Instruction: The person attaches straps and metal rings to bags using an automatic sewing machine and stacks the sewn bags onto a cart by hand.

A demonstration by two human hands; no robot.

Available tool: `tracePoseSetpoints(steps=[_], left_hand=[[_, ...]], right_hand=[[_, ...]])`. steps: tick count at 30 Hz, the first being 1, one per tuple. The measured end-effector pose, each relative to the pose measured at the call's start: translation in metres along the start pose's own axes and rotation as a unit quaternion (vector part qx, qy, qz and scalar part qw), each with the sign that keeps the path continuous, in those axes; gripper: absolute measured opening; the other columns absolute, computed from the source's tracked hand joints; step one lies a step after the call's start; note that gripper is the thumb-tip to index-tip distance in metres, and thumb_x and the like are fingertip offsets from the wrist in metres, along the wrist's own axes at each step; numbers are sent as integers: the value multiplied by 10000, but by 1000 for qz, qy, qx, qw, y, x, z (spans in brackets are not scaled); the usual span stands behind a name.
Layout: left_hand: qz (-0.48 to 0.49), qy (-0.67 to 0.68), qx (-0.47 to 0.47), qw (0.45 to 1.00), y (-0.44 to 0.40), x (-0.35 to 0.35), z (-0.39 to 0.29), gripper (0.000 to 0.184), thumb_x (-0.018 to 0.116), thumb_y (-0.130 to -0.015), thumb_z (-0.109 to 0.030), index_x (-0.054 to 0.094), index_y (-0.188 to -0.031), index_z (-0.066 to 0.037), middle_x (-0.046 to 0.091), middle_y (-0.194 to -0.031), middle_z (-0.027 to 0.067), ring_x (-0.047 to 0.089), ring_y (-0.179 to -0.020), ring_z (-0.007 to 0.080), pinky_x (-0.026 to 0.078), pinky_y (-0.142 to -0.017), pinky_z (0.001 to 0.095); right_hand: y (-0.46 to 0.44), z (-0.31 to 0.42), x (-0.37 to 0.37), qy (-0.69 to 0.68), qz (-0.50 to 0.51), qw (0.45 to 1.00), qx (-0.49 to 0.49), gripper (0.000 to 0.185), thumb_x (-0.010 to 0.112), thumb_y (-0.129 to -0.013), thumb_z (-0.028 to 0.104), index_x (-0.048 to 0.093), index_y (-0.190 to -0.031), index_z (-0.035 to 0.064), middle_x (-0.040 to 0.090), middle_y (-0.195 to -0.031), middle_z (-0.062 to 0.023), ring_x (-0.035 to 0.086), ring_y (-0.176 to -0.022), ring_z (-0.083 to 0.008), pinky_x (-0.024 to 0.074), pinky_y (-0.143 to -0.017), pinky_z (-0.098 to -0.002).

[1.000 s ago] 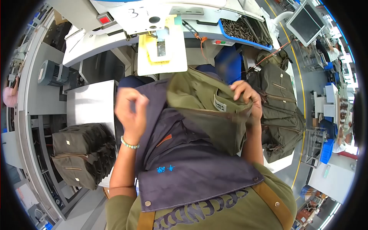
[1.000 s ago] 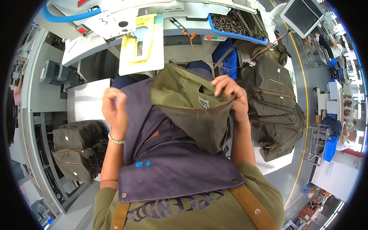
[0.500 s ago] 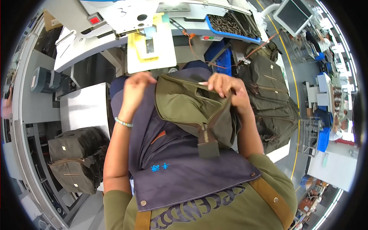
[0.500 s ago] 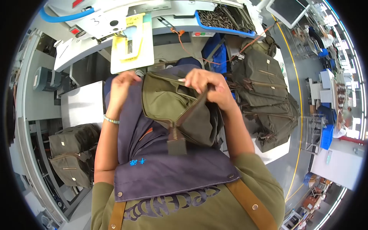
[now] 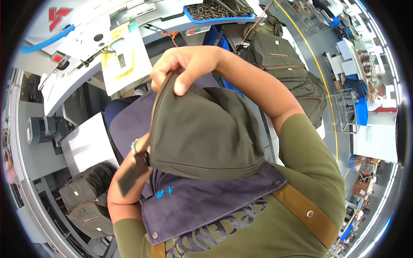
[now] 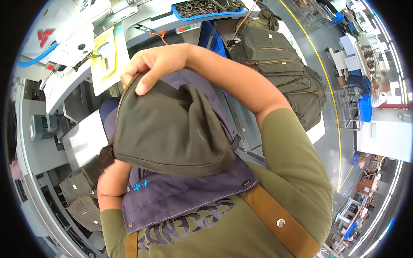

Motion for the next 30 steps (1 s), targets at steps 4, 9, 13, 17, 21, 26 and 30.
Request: tracePoseSetpoints(steps=[4, 9, 13, 17, 21, 26, 30], left_hand=[[-99, 7, -29, 995, -204, -7, 49, 407, 663, -951, -300, 614, -1178, 34, 632, -1085, 39, 609, -945, 157, 501, -868, 287], [-223, 19, -68, 972, -162, 0, 65, 443, 667, -948, -336, 615, -1189, 33, 632, -1087, 38, 606, -948, 149, 498, -863, 278], [-321, 13, -71, 944, -145, -12, 67, 473, 670, -947, -365, 615, -1198, 32, 633, -1089, 38, 603, -950, 142, 496, -859, 271], [-424, 7, -62, 904, -156, -72, 58, 502, 674, -945, -393, 615, -1207, 31, 633, -1090, 37, 601, -953, 136, 494, -855, 264], [-382, -5, -81, 921, -114, -73, -52, 517, 653, -956, -443, 648, -1152, 35, 612, -947, 1, 546, -825, 73, 444, -690, 216], [-221, -505, 7, 834, -136, -63, -130, 555, 653, -943, -433, 366, -715, -17, 291, -615, 22, 262, -582, 140, 212, -528, 313], [-199, -533, 72, 819, -146, -64, -122, 541, 590, -983, -369, 303, -697, -10, 261, -611, 62, 261, -549, 190, 196, -519, 354]], right_hand=[[-14, -10, -2, 14, -7, 999, 51, 355, 734, -911, 232, 535, -676, 54, 435, -659, 33, 398, -638, -98, 345, -616, -283], [-30, -23, 10, 71, -59, 994, 60, 283, 734, -906, 126, 574, -681, 60, 481, -654, 45, 427, -622, -58, 363, -591, -263], [-32, -37, 10, -47, -30, 996, 71, 307, 758, -888, 125, 564, -660, 54, 519, -666, 33, 467, -648, -54, 389, -610, -259], [-9, -19, -16, 125, -205, 970, 39, 279, 768, -891, 172, 603, -710, 39, 567, -712, 37, 485, -690, -44, 403, -634, -248], [3, -10, -22, 166, -341, 920, 100, 300, 773, -890, 224, 618, -721, 30, 574, -707, 49, 469, -678, -33, 398, -626, -240], [-5, -10, 24, 403, -365, 839, 5, 395, 753, -897, 310, 591, -713, 0, 524, -597, -99, 411, -546, -163, 378, -531, -346], [-3, -42, 37, 259, -153, 945, 127, 426, 598, -1020, 357, 592, -799, -7, 524, -626, -52, 430, -580, -128, 402, -564, -330]])
Point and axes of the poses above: each hand's wrist, its own y-axis away from the middle knuckle, its own x-axis out of the palm, z = x × y, the point moved 2 cm from there along -y, towards the middle knuckle
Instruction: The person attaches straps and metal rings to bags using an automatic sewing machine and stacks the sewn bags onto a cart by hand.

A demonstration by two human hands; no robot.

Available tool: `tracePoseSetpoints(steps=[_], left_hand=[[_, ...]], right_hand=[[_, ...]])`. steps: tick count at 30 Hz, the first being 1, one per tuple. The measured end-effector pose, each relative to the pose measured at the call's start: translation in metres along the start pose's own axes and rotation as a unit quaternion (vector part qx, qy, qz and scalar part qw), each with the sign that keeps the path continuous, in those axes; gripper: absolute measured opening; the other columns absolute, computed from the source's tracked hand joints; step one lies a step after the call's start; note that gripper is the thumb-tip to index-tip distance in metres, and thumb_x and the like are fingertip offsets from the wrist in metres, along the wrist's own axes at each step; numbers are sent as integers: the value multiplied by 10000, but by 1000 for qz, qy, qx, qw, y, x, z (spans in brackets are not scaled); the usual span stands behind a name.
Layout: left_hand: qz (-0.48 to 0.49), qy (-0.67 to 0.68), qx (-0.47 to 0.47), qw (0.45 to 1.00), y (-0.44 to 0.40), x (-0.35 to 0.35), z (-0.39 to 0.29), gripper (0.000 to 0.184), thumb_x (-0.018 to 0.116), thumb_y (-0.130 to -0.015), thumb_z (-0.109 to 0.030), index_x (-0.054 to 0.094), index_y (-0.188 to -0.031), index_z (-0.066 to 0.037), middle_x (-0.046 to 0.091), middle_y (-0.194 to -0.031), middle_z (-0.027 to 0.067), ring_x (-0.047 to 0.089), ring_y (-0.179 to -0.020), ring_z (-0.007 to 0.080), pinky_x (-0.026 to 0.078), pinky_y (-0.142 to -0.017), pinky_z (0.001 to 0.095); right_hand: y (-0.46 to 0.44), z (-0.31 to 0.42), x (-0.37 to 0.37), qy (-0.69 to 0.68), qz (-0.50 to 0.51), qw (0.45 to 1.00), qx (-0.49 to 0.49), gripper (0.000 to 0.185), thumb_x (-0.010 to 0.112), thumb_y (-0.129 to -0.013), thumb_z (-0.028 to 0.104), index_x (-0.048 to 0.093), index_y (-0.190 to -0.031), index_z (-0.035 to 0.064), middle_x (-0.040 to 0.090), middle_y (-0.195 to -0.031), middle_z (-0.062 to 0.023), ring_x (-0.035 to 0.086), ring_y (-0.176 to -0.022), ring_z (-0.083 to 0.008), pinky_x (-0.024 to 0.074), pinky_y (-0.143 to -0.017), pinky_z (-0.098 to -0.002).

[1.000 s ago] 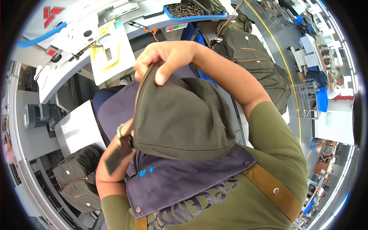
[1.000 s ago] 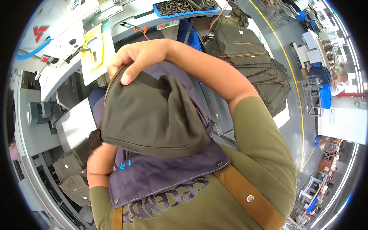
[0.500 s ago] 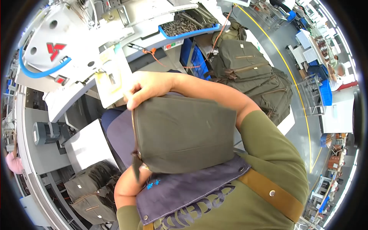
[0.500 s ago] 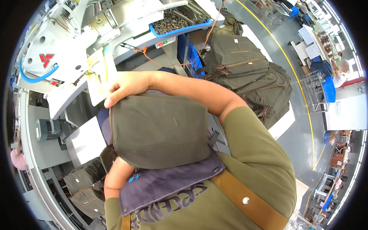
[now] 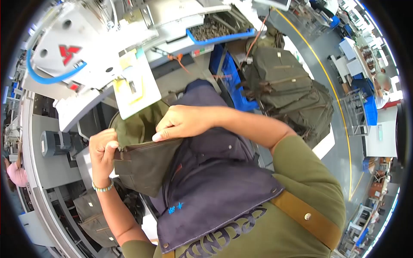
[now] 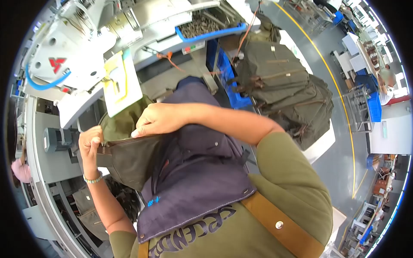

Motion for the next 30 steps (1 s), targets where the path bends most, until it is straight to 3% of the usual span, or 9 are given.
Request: tracePoseSetpoints(steps=[2, 5, 7, 15, 19, 21, 23, 26, 30], left_hand=[[22, 15, 10, 1000, 3, 18, -3, 572, 581, -983, -406, 309, -671, -11, 282, -587, 55, 283, -533, 190, 209, -513, 351], [44, 101, 32, 993, 3, 48, -18, 626, 608, -947, -483, 356, -600, -26, 334, -549, 42, 333, -494, 193, 232, -497, 349], [67, 88, 52, 992, 1, 60, -25, 622, 634, -910, -498, 381, -592, -27, 348, -553, 52, 364, -488, 213, 253, -491, 354], [150, -8, 102, 983, -3, 94, -39, 564, 702, -864, -388, 369, -604, -14, 308, -581, 72, 336, -500, 247, 252, -502, 374], [8, 130, 48, 990, 19, 74, -23, 437, 651, -879, -174, 376, -574, -24, 319, -519, 30, 316, -448, 184, 216, -471, 346], [-57, 183, 65, 979, 36, 61, -6, 515, 552, -986, -245, 330, -560, -60, 320, -513, 9, 286, -461, 152, 191, -479, 331], [-51, 230, 72, 969, 48, 53, 6, 515, 484, -1042, -353, 359, -617, -90, 330, -560, -14, 282, -510, 144, 214, -521, 330], [-53, 294, 72, 952, 52, 50, 22, 495, 470, -1051, -337, 392, -622, -102, 369, -551, -19, 298, -504, 128, 232, -519, 319], [-76, 330, 80, 938, 40, 59, 29, 486, 438, -1063, -292, 406, -617, -103, 395, -547, -17, 313, -492, 113, 240, -517, 315]], right_hand=[[0, -25, 14, -183, 117, 970, 107, 458, 526, -1049, 421, 641, -900, 4, 599, -723, -1, 537, -658, -104, 487, -621, -291], [-7, -43, 24, -140, 171, 961, 169, 437, 479, -1056, 391, 664, -1018, -3, 639, -792, -52, 607, -737, -137, 521, -679, -293], [-22, -32, 37, -28, 220, 974, 52, 393, 527, -1023, 346, 666, -1058, -19, 677, -856, -83, 630, -814, -186, 509, -760, -337], [-66, -137, 161, 46, 280, 955, 86, 367, 545, -971, 252, 655, -1190, -21, 689, -1115, -115, 607, -968, -213, 469, -891, -373], [-53, -72, 104, 31, 300, 954, 0, 340, 539, -995, 269, 681, -1136, -5, 700, -1081, -79, 609, -1008, -182, 460, -932, -340], [-8, -49, 56, -292, -27, 952, 88, 293, 584, -999, 272, 677, -984, -5, 707, -904, -37, 600, -784, -96, 496, -714, -298], [38, -37, 15, 97, -103, 989, 49, 268, 633, -976, 272, 649, -869, 27, 640, -753, -41, 596, -696, -108, 478, -638, -305], [107, -25, 34, 266, -19, 944, 196, 258, 726, -848, 300, 646, -849, 54, 640, -803, -93, 648, -757, -285, 498, -660, -411], [138, -33, 75, 363, -12, 908, 209, 218, 758, -772, 253, 648, -834, 75, 619, -879, -81, 648, -880, -301, 519, -692, -437]])
Point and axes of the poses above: each hand's wrist, its own y-axis away from the middle knuckle, its own x-axis out of the palm, z = x × y, the point moved 2 cm from there along -y, towards the middle knuckle
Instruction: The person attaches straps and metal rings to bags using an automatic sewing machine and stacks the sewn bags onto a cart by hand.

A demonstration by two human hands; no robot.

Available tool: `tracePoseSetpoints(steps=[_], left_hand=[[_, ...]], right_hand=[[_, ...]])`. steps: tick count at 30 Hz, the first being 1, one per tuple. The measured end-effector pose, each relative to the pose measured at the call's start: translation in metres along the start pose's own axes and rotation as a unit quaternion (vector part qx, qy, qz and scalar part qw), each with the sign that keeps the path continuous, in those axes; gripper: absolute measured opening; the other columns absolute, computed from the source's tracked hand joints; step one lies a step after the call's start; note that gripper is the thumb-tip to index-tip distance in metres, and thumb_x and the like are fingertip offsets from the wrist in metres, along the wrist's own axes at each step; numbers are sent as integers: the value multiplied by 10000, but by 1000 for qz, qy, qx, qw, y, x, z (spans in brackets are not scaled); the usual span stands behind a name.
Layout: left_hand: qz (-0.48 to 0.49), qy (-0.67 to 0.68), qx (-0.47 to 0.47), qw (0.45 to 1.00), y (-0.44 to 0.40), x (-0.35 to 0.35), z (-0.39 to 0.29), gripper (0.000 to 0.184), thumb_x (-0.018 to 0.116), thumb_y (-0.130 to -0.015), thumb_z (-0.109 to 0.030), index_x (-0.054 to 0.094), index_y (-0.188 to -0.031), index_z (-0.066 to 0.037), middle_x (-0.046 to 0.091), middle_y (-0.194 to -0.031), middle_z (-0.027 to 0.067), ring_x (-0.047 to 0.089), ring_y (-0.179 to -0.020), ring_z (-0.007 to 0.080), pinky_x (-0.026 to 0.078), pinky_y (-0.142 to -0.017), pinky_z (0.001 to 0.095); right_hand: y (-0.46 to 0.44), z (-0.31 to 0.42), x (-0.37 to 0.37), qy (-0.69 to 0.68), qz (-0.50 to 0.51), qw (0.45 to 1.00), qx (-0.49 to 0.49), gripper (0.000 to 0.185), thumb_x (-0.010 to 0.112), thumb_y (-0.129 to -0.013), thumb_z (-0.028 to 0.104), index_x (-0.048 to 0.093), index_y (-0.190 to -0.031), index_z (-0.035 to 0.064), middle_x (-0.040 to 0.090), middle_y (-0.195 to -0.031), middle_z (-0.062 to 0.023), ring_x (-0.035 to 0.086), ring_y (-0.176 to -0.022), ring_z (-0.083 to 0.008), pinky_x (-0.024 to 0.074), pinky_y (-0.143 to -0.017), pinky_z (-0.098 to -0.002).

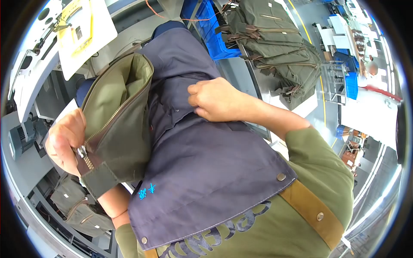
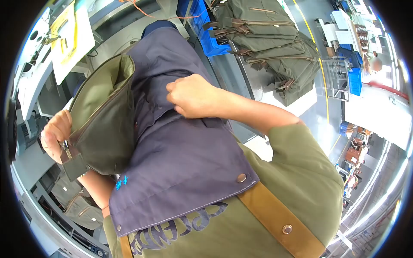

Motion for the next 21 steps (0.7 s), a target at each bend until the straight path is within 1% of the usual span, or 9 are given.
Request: tracePoseSetpoints(steps=[2, 3, 6, 8, 13, 16, 18, 19, 21], left_hand=[[-10, 1, -4, 1000, -3, 6, 1, 471, 427, -1063, -267, 389, -623, -102, 381, -558, -17, 296, -504, 114, 230, -531, 320], [-13, 0, -7, 1000, -4, 9, 1, 471, 427, -1063, -267, 389, -623, -102, 381, -558, -17, 296, -504, 114, 230, -531, 320], [-22, -1, -12, 1000, -4, 8, 0, 467, 430, -1062, -247, 370, -625, -95, 348, -561, -11, 271, -518, 125, 207, -534, 329], [-22, 2, -15, 1000, -4, 8, -2, 469, 433, -1063, -249, 370, -625, -93, 346, -560, -10, 272, -519, 126, 205, -534, 329], [-56, 8, -38, 998, -4, 20, -2, 477, 446, -1064, -240, 379, -618, -87, 348, -551, -8, 275, -522, 130, 196, -531, 326], [-57, 16, -49, 997, -4, 24, -3, 484, 455, -1063, -243, 382, -609, -90, 353, -545, -11, 285, -524, 128, 209, -529, 321], [-45, 23, -55, 997, -3, 27, -1, 486, 457, -1062, -244, 382, -607, -91, 355, -543, -11, 289, -525, 127, 215, -529, 320], [-48, 28, -50, 997, -2, 29, 1, 485, 455, -1063, -247, 387, -609, -91, 363, -545, -9, 294, -523, 127, 220, -529, 319], [-52, 36, -46, 997, 0, 30, 3, 484, 452, -1064, -250, 393, -611, -90, 370, -547, -7, 299, -522, 127, 225, -529, 318]], right_hand=[[1, 1, -10, 10, -103, 994, 25, 217, 763, -749, 253, 666, -788, 63, 630, -885, -61, 664, -860, -280, 538, -706, -415], [2, 1, -20, 5, -155, 988, 9, 208, 767, -738, 252, 665, -778, 75, 597, -829, -37, 656, -832, -246, 536, -686, -380], [-3, 1, -24, 48, -156, 986, -33, 209, 780, -724, 257, 666, -768, 88, 592, -822, -22, 650, -817, -223, 531, -671, -369], [-2, -3, -20, 21, -180, 983, -13, 205, 787, -649, 191, 656, -771, 91, 582, -802, -16, 622, -748, -222, 506, -636, -364], [-4, 1, -28, 10, -188, 982, -18, 210, 799, -629, 174, 661, -766, 93, 590, -780, -1, 629, -738, -210, 504, -633, -355], [0, 5, -29, 12, -146, 989, 1, 236, 788, -637, 148, 670, -835, 95, 596, -846, -7, 626, -775, -218, 510, -648, -362], [8, 8, -28, -3, -123, 991, 48, 347, 743, -674, 113, 649, -1007, 83, 596, -948, -49, 626, -850, -256, 523, -695, -385], [13, 10, -23, -1, -121, 991, 51, 347, 743, -674, 113, 649, -1007, 83, 596, -948, -49, 626, -850, -256, 523, -695, -385], [27, 7, -4, 63, -100, 982, 147, 459, 685, -709, 84, 576, -1153, 42, 581, -1012, -100, 620, -916, -302, 532, -752, -411]])
Point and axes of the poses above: each hand's wrist, its own y-axis away from the middle knuckle, its own x-axis out of the palm, z = x × y, the point moved 2 cm from there along -y, towards the middle knuckle
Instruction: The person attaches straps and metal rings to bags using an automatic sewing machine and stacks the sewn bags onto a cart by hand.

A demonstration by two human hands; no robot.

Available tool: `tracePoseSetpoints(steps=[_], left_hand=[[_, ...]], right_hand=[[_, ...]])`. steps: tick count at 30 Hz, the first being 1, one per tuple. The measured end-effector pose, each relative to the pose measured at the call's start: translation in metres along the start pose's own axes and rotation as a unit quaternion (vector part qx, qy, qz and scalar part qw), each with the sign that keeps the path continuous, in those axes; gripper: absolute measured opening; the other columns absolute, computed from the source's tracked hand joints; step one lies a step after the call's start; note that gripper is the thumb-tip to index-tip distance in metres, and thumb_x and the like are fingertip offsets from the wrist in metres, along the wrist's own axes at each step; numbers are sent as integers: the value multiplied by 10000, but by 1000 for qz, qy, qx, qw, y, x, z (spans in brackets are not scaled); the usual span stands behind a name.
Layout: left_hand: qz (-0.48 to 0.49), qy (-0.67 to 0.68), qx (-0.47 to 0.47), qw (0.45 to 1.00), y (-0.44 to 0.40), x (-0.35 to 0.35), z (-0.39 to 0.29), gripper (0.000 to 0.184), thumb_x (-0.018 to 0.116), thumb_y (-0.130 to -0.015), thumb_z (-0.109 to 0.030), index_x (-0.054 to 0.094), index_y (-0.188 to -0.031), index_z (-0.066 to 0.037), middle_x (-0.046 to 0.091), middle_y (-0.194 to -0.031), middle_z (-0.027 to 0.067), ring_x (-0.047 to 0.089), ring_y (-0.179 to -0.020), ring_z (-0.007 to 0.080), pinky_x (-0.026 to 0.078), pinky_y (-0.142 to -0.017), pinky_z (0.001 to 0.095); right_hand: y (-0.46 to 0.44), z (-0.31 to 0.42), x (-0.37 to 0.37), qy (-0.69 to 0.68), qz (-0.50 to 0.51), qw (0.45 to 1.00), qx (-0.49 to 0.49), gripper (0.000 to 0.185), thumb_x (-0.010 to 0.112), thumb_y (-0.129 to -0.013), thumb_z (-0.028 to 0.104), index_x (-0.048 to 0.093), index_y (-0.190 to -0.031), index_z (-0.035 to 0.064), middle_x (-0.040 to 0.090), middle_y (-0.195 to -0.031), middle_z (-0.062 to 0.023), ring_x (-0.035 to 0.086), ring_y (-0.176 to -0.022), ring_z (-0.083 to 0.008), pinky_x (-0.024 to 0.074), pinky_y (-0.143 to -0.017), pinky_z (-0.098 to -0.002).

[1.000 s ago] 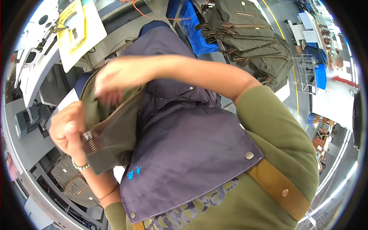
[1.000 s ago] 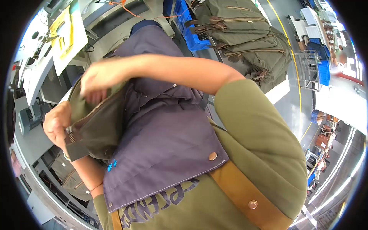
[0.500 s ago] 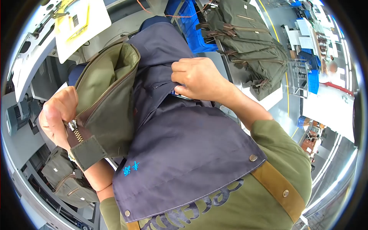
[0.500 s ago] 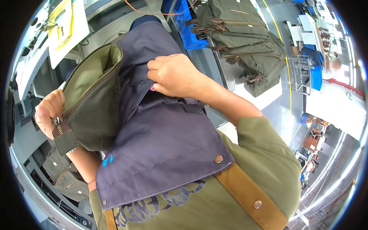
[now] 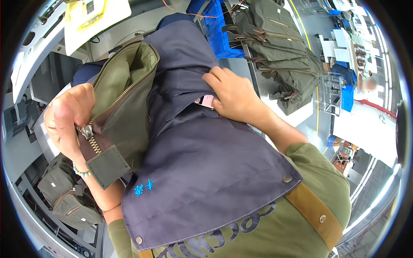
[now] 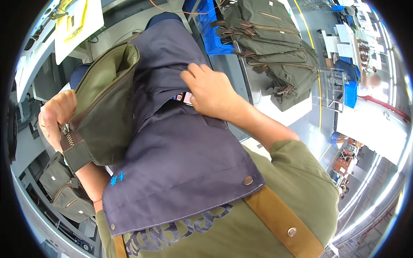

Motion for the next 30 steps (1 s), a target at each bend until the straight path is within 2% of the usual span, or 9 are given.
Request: tracePoseSetpoints(steps=[1, 7, 10, 13, 16, 20, 22, 25, 30], left_hand=[[-1, 3, -1, 1000, 0, 0, 0, 484, 449, -1065, -255, 399, -613, -90, 375, -548, -6, 302, -521, 128, 225, -529, 319], [8, 29, 7, 1000, 1, 0, 5, 478, 439, -1068, -260, 415, -621, -91, 382, -554, -7, 304, -520, 125, 226, -530, 316], [1, 36, 3, 999, 1, 4, 7, 474, 433, -1070, -254, 414, -624, -93, 382, -552, -8, 300, -519, 123, 225, -531, 315], [-1, 34, -5, 999, 1, 4, 7, 470, 426, -1071, -245, 412, -626, -94, 384, -550, -8, 297, -518, 123, 224, -532, 314], [3, 30, -8, 1000, 0, 5, 8, 467, 421, -1072, -239, 412, -629, -93, 384, -548, -8, 297, -518, 122, 225, -532, 314], [-2, 21, -6, 1000, 1, 9, 7, 467, 425, -1071, -238, 406, -629, -89, 385, -549, -7, 294, -524, 116, 224, -530, 315], [-11, 21, -8, 1000, 2, 14, 6, 474, 437, -1066, -236, 401, -618, -85, 383, -544, -5, 292, -520, 116, 222, -526, 316], [-10, 3, -6, 1000, -1, 26, 0, 491, 461, -1054, -233, 388, -594, -76, 380, -532, 3, 291, -507, 120, 218, -514, 318], [-20, -34, -1, 999, 1, 24, -6, 505, 482, -1041, -219, 377, -575, -56, 383, -515, 16, 311, -477, 135, 210, -493, 324]], right_hand=[[9, -5, 8, 6, 25, 999, 38, 522, 649, -737, 78, 537, -1241, -5, 590, -1036, -148, 624, -948, -346, 532, -793, -440], [39, -29, 36, -35, 52, 988, 144, 564, 616, -777, 60, 524, -1326, -36, 633, -1094, -210, 615, -1043, -396, 514, -862, -463], [38, -32, 40, -80, -4, 985, 153, 523, 590, -778, 23, 554, -1296, -37, 647, -1081, -215, 619, -1038, -389, 508, -883, -439], [38, -39, 42, -183, -1, 969, 167, 506, 569, -775, -9, 575, -1280, -25, 646, -1084, -208, 623, -1016, -374, 501, -890, -422], [36, -41, 40, -205, -7, 964, 170, 490, 561, -777, -22, 574, -1267, -8, 640, -1062, -208, 622, -991, -360, 498, -890, -416], [26, -41, 39, -205, 32, 956, 206, 446, 577, -770, -13, 579, -1215, -2, 642, -1043, -202, 623, -975, -359, 499, -874, -427], [20, -46, 43, -187, 63, 955, 222, 427, 598, -727, -2, 579, -1153, 7, 663, -965, -196, 642, -924, -381, 503, -821, -448], [4, -42, 34, -73, 86, 975, 193, 397, 605, -696, 23, 595, -1093, 12, 683, -877, -192, 657, -878, -408, 499, -774, -481], [-1, -42, 34, -41, 80, 982, 168, 332, 599, -701, 50, 633, -1029, 16, 692, -847, -196, 659, -872, -418, 495, -765, -506]])
Point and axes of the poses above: each hand's wrist, its own y-axis away from the middle knuckle, its own x-axis out of the palm, z = x × y, the point moved 2 cm from there along -y, towards the middle knuckle
